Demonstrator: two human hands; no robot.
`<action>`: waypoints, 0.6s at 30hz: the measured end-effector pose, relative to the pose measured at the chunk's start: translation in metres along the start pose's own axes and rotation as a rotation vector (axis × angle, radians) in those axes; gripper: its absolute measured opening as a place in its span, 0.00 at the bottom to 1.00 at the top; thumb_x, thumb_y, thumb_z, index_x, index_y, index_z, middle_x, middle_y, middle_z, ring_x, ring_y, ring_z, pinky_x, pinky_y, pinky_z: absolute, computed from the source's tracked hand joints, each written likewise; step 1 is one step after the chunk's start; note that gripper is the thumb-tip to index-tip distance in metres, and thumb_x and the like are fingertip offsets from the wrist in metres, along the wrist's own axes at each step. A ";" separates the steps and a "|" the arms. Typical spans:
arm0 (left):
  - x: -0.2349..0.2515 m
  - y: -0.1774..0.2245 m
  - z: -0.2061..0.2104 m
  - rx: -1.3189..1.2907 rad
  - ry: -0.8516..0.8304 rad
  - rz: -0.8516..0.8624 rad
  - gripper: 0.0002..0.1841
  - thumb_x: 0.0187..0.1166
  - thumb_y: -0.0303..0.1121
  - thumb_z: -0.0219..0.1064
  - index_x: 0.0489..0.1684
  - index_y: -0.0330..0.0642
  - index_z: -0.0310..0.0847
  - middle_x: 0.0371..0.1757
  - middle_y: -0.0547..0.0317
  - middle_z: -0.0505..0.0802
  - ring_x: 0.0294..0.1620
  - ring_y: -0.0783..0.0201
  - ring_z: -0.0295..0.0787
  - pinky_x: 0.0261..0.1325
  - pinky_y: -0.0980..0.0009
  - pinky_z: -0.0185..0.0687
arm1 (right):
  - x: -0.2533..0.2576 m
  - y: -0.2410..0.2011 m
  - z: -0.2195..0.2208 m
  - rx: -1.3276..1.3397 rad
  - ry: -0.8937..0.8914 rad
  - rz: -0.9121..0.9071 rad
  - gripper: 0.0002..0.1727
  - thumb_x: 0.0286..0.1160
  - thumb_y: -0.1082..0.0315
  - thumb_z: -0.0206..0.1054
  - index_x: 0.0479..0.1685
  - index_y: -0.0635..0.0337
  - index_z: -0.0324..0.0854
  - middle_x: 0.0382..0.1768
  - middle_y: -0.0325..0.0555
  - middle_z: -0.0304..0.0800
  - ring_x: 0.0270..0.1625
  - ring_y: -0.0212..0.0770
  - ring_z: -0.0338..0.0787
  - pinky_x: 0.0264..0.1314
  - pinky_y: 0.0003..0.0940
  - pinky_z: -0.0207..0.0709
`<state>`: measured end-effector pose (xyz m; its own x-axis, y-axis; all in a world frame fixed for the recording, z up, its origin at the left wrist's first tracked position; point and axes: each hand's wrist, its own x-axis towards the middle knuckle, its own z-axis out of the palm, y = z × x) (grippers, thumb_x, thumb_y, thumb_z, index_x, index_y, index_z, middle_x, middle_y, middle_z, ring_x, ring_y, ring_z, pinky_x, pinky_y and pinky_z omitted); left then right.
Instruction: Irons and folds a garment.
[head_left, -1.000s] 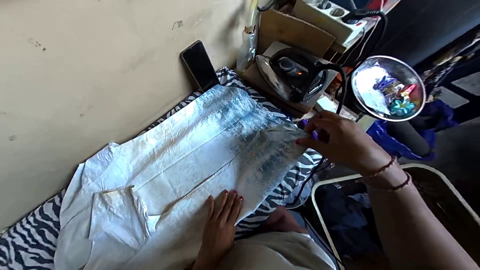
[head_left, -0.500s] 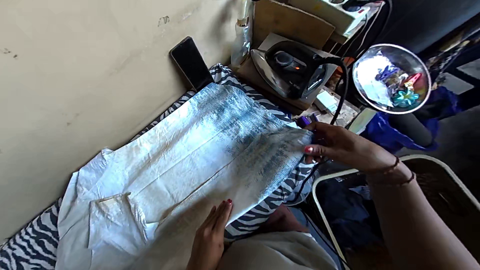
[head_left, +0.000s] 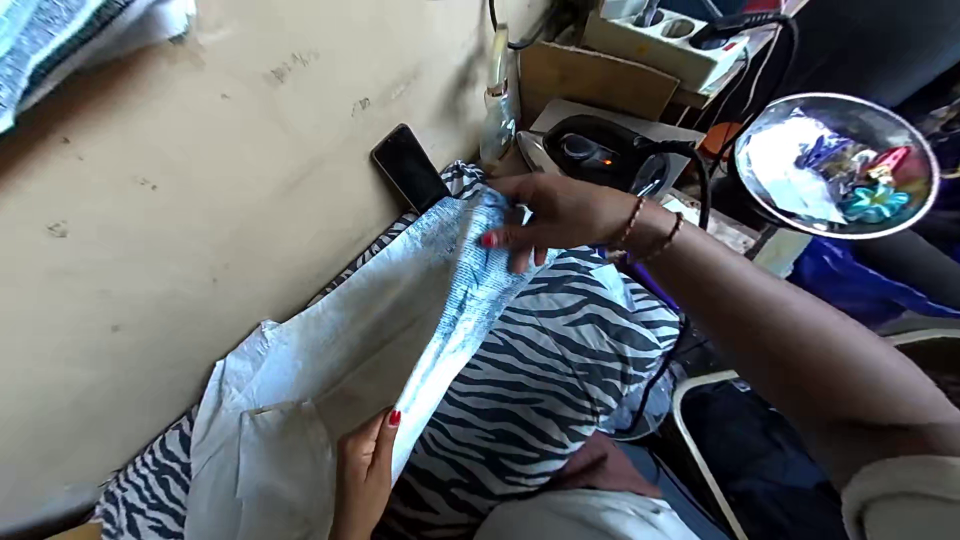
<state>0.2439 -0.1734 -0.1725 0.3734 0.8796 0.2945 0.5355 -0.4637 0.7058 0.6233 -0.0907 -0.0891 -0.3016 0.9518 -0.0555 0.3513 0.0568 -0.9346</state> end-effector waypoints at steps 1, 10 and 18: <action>0.001 -0.002 -0.004 -0.004 -0.009 0.012 0.21 0.88 0.37 0.56 0.27 0.33 0.87 0.18 0.70 0.84 0.23 0.92 0.76 0.32 0.93 0.73 | 0.003 -0.006 -0.001 -0.025 -0.069 0.032 0.28 0.77 0.70 0.74 0.76 0.62 0.71 0.45 0.53 0.91 0.26 0.40 0.93 0.27 0.32 0.90; 0.013 -0.001 -0.005 0.624 0.267 0.257 0.18 0.82 0.34 0.59 0.27 0.32 0.89 0.24 0.47 0.90 0.27 0.59 0.90 0.35 0.70 0.83 | 0.025 -0.021 -0.009 -0.278 -0.051 -0.001 0.09 0.74 0.72 0.77 0.42 0.68 0.84 0.28 0.48 0.92 0.26 0.37 0.92 0.37 0.31 0.88; -0.012 0.035 0.004 0.520 0.160 0.368 0.14 0.77 0.41 0.70 0.27 0.41 0.89 0.17 0.56 0.87 0.21 0.67 0.84 0.31 0.77 0.79 | -0.054 0.012 -0.022 -0.313 0.138 -0.409 0.08 0.64 0.69 0.77 0.41 0.56 0.88 0.31 0.33 0.92 0.31 0.23 0.89 0.35 0.22 0.86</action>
<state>0.2616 -0.2007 -0.1542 0.5065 0.6402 0.5775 0.7056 -0.6928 0.1492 0.6634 -0.1346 -0.0900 -0.3574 0.8628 0.3576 0.4834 0.4985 -0.7196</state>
